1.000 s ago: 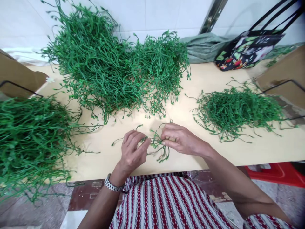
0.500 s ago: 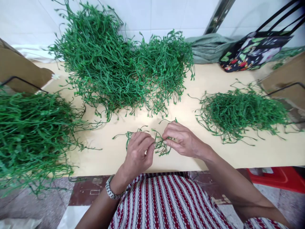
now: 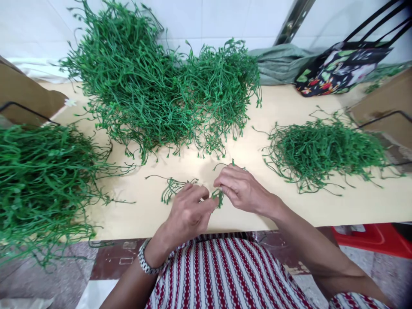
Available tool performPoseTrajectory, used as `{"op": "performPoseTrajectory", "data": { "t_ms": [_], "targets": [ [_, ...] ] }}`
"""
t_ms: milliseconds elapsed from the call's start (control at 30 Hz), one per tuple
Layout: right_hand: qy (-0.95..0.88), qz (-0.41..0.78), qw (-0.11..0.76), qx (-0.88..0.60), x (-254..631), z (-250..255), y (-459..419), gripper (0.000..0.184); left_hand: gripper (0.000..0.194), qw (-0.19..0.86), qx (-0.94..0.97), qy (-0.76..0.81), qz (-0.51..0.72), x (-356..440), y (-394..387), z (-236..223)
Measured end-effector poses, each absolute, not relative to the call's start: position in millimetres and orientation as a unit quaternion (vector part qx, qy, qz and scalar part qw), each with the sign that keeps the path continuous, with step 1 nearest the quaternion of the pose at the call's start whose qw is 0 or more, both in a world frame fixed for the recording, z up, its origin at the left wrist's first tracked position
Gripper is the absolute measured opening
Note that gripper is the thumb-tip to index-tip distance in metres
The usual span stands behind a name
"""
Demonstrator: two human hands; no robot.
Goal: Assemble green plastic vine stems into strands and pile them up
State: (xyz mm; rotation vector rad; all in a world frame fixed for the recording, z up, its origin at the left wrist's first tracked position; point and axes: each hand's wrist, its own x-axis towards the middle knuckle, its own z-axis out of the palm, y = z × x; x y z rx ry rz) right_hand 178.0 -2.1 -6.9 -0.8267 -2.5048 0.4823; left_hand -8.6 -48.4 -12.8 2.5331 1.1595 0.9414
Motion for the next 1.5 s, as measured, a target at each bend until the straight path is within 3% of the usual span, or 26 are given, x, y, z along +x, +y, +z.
{"op": "performPoseTrajectory", "data": {
  "t_ms": [200, 567, 767, 1033, 1267, 1400, 1500],
  "targets": [
    [-0.916, 0.162, 0.247, -0.272, 173.2, -3.3, -2.3, 0.019, 0.020, 0.162, 0.855, 0.419, 0.259, -7.8, -52.0, -12.6],
    [-0.881, 0.097, 0.386, -0.255, 168.8, -23.6, -16.1, 0.024, 0.013, 0.240, 0.727, 0.498, 0.407, -7.1, -49.9, -12.8],
    [-0.892, 0.096, 0.376, -0.233, 172.9, -31.7, -18.9, 0.020, 0.013, 0.308, 0.658, 0.494, 0.477, -8.8, -49.2, -8.8],
    [-0.813, 0.269, 0.420, -0.298, 171.4, -13.3, -20.1, 0.020, 0.026, 0.349, 0.604, 0.533, 0.480, -11.0, -53.9, -20.5],
    [-0.760, 0.397, 0.345, -0.382, 157.4, -12.4, -10.6, 0.021, 0.038, 0.322, 0.650, 0.458, 0.515, -7.8, -59.5, -28.7],
    [-0.749, 0.411, 0.366, -0.370, 154.2, -13.4, -15.2, 0.024, 0.030, 0.371, 0.623, 0.473, 0.500, -7.8, -59.4, -21.8],
    [-0.782, 0.341, 0.388, -0.350, 151.8, -13.2, -19.1, 0.029, 0.008, 0.427, 0.590, 0.518, 0.449, -6.8, -54.9, -8.9]
  ]
}}
